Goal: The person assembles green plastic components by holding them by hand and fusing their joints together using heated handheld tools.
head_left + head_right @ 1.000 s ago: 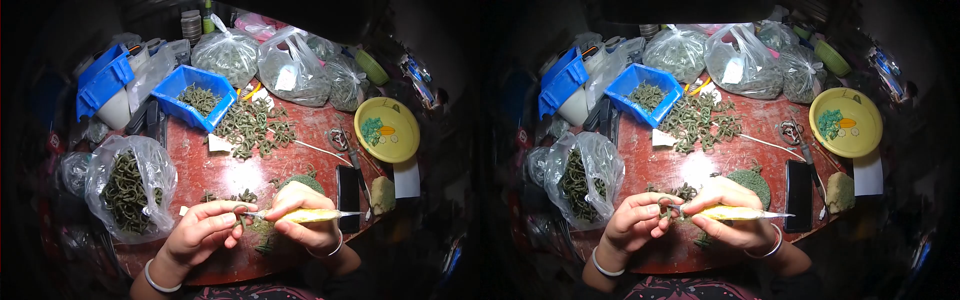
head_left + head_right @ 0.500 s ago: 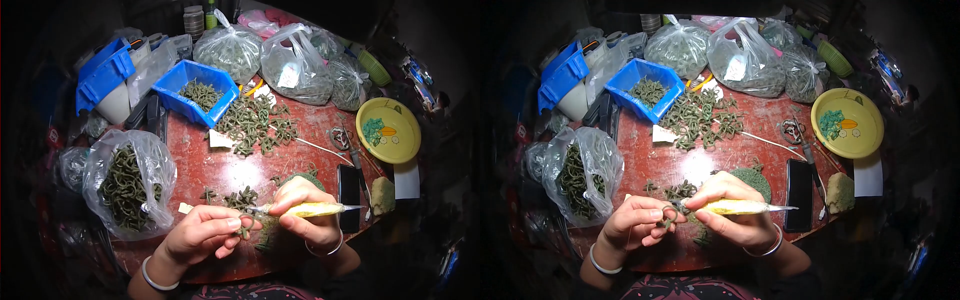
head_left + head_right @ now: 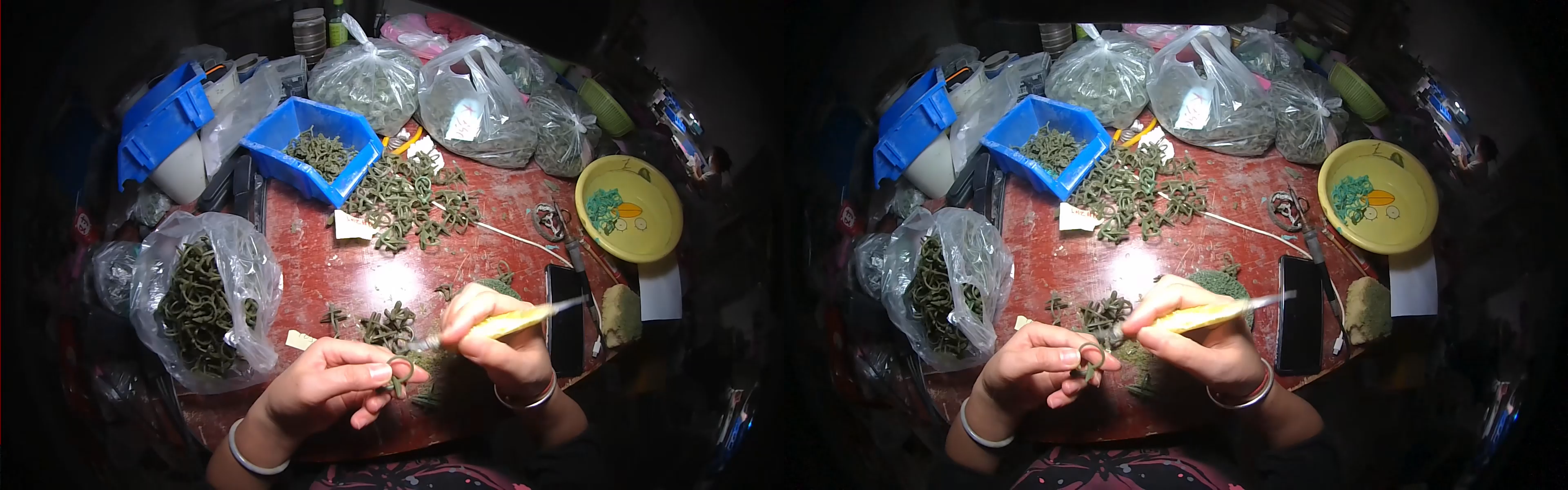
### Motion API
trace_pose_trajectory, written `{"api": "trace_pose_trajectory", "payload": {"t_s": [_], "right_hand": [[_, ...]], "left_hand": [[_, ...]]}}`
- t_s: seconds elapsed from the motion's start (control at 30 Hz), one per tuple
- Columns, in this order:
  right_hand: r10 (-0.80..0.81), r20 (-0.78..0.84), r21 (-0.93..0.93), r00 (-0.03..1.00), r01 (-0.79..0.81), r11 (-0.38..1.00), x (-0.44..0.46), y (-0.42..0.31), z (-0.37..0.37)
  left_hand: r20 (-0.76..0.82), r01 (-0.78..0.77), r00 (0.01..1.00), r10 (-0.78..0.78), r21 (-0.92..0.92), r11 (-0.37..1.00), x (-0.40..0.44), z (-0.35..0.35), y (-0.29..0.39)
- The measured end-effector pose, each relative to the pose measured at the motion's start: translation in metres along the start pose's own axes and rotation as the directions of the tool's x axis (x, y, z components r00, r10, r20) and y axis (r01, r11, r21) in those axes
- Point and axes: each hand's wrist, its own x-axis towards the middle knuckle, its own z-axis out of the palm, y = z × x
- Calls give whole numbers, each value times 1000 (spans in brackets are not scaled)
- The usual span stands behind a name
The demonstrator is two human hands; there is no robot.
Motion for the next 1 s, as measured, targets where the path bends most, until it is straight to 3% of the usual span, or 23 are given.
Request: {"api": "trace_pose_trajectory", "payload": {"t_s": [0.17,0.23,0.27,0.43,0.47,0.5,0.53,0.63,0.77,0.83,0.9,1.0], "right_hand": [[39,80,82,996,-46,996,-1,-1,-1],[-51,13,-231,999,53,971,2,-6,3],[-96,-23,-283,995,86,955,3,-8,4],[-30,-195,-182,980,-6,983,-9,-11,9],[-75,-173,-193,982,41,980,-10,-13,10],[-119,-151,-204,981,87,975,-10,-13,11],[-207,-88,-253,974,179,951,-6,-12,9],[-192,25,-357,981,189,915,-3,-14,9],[-308,-16,-533,951,252,808,1,-13,13],[-221,6,-342,975,210,916,-3,-13,11],[-175,41,-329,984,179,927,-1,-14,9],[-298,-43,-543,954,228,808,1,-14,10]], "left_hand": [[-138,12,990,-5,50,999,0,6,1],[-124,-6,992,7,9,1000,0,4,-1],[-111,-24,994,20,-31,999,0,3,-1],[-151,-46,986,73,175,984,3,10,0],[-171,-186,943,285,438,879,5,14,-4],[-131,-283,866,483,669,688,8,17,-5],[-92,-274,812,576,811,517,8,20,-4],[-54,-302,745,665,861,408,9,21,-7],[-62,-292,762,645,856,427,7,20,-5],[-81,-297,758,647,841,453,8,19,-7],[-87,-289,784,615,825,486,6,16,-6],[-80,-293,836,543,772,564,7,17,-4]]}}
